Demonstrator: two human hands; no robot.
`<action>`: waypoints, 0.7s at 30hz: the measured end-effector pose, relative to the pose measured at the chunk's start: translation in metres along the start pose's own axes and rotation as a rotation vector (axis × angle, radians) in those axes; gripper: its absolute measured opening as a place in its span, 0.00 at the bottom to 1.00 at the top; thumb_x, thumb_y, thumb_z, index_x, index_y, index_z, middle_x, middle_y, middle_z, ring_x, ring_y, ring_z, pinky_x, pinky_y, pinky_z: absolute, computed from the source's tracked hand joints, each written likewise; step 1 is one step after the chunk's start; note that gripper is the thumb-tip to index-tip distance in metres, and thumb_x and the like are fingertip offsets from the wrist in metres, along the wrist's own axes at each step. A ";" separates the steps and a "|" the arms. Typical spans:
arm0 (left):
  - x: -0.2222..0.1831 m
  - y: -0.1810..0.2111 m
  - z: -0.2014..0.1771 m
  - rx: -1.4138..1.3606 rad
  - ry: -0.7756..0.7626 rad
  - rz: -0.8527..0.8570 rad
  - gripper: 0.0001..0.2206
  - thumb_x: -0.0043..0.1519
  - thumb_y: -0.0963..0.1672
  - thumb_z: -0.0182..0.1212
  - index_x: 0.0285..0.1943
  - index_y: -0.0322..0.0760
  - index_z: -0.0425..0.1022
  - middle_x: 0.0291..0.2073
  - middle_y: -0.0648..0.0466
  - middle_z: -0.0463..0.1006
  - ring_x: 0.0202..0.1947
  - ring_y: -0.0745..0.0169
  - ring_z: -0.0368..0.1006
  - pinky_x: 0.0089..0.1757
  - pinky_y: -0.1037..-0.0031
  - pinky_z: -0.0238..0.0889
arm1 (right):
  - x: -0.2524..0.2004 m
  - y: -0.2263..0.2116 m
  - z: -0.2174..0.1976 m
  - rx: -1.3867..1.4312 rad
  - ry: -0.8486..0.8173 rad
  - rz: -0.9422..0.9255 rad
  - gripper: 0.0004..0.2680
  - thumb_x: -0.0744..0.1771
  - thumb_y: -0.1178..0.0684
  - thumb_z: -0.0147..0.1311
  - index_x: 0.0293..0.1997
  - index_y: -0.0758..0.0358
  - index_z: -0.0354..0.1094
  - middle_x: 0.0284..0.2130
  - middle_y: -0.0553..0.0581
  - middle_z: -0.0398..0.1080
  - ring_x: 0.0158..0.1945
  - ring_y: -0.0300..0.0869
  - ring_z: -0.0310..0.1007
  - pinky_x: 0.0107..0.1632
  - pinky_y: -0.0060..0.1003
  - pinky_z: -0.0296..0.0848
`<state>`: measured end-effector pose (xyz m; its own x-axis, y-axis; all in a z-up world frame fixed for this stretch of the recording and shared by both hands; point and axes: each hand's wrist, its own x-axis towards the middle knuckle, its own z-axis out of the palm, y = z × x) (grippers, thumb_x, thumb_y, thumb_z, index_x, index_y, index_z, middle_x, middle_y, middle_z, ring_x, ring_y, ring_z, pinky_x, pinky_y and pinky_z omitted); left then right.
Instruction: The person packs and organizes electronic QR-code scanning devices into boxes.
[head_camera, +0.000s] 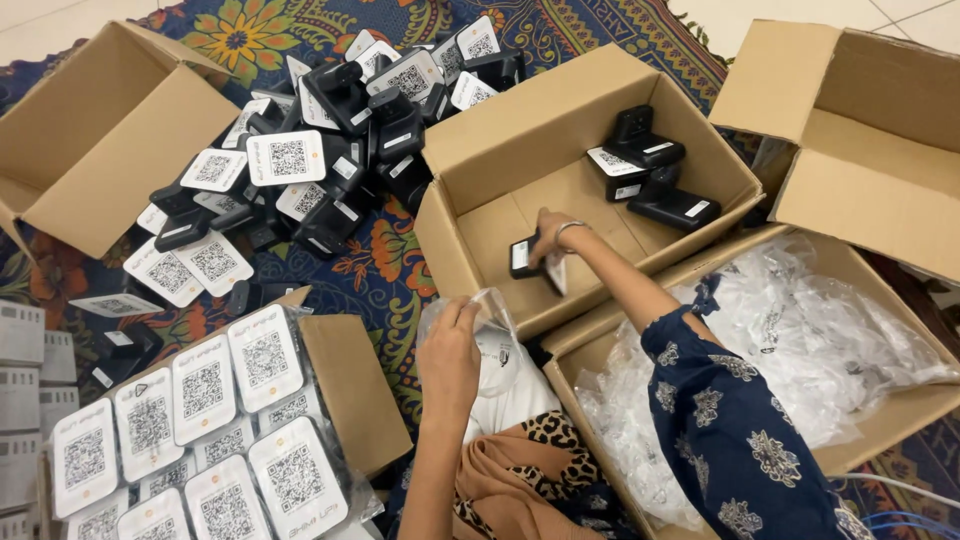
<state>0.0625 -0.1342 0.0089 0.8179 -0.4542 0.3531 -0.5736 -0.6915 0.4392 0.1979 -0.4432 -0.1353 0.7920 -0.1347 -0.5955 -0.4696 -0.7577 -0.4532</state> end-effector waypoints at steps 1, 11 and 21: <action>-0.001 0.001 -0.005 0.002 0.002 -0.004 0.14 0.56 0.34 0.56 0.49 0.34 0.79 0.52 0.49 0.78 0.46 0.44 0.76 0.46 0.59 0.70 | 0.017 0.001 0.016 -0.003 -0.002 -0.003 0.38 0.49 0.45 0.77 0.60 0.73 0.60 0.45 0.73 0.81 0.43 0.57 0.85 0.37 0.44 0.81; -0.015 -0.027 -0.046 0.071 0.127 -0.080 0.18 0.53 0.33 0.56 0.53 0.32 0.78 0.53 0.52 0.79 0.48 0.48 0.73 0.47 0.63 0.69 | 0.055 0.017 0.067 -0.472 -0.120 -0.066 0.38 0.46 0.40 0.80 0.61 0.57 0.70 0.53 0.60 0.76 0.59 0.54 0.73 0.63 0.45 0.68; -0.029 -0.047 -0.063 0.073 0.253 -0.115 0.20 0.56 0.33 0.54 0.59 0.31 0.75 0.58 0.48 0.75 0.55 0.44 0.74 0.52 0.61 0.69 | -0.006 0.049 0.013 -0.090 0.168 -0.457 0.18 0.62 0.43 0.66 0.53 0.57 0.72 0.47 0.61 0.76 0.50 0.53 0.75 0.52 0.46 0.71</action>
<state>0.0635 -0.0531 0.0297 0.8351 -0.2218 0.5034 -0.4653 -0.7730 0.4313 0.1652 -0.4716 -0.1627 0.9644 0.1287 -0.2309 -0.0302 -0.8141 -0.5799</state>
